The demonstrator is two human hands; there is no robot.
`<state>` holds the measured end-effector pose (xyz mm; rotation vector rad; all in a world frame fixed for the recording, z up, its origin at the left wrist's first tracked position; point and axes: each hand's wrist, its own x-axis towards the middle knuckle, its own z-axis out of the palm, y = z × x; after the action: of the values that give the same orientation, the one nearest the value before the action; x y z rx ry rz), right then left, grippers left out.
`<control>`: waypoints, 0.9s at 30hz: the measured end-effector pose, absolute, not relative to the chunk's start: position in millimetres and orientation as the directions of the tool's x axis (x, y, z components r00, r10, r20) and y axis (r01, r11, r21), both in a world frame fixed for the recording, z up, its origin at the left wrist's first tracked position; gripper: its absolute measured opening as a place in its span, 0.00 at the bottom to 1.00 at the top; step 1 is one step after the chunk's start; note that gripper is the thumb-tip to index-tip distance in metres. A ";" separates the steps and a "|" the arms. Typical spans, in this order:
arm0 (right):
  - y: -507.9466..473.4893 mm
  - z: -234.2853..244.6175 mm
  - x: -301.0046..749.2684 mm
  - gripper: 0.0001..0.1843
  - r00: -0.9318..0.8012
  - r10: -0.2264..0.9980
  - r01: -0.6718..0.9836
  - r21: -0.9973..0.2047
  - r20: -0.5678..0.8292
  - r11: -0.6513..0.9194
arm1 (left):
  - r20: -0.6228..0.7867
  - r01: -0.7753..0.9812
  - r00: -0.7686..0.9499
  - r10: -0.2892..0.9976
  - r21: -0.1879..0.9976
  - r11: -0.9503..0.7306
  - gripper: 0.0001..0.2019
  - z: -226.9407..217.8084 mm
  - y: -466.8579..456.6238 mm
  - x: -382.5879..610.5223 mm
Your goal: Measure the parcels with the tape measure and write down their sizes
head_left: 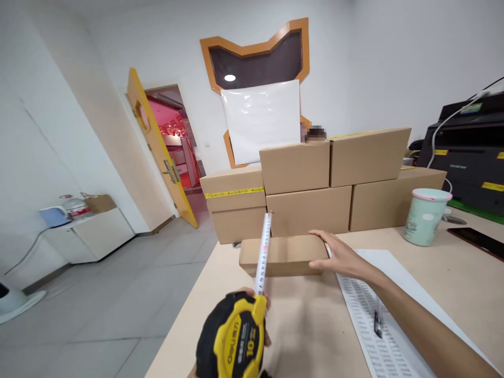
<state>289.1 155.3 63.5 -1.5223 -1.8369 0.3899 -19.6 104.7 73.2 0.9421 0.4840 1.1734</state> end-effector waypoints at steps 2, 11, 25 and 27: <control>170.0 59.2 293.4 0.44 -0.037 0.951 0.655 -0.711 0.308 0.256 | -0.013 -0.526 0.431 0.902 0.809 0.262 0.17 74.7 104.6 -12.3; 192.8 39.3 302.3 0.44 -0.038 0.951 0.580 -0.769 0.306 0.270 | -0.015 -0.487 0.526 0.850 0.814 0.316 0.26 60.4 120.5 -12.7; 210.3 99.3 258.5 0.29 -0.088 0.904 0.761 -0.558 0.418 0.332 | 0.240 -0.563 0.581 0.777 0.809 0.171 0.42 29.1 119.1 -18.4; 216.3 107.6 251.8 0.30 -0.161 0.908 0.753 -0.547 0.386 0.366 | 0.318 -0.606 0.552 0.771 0.788 0.109 0.40 25.2 114.5 -17.6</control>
<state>251.8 216.3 107.6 -1.4354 -1.9605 0.2967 -17.6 114.5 25.2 1.0496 0.1887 1.0209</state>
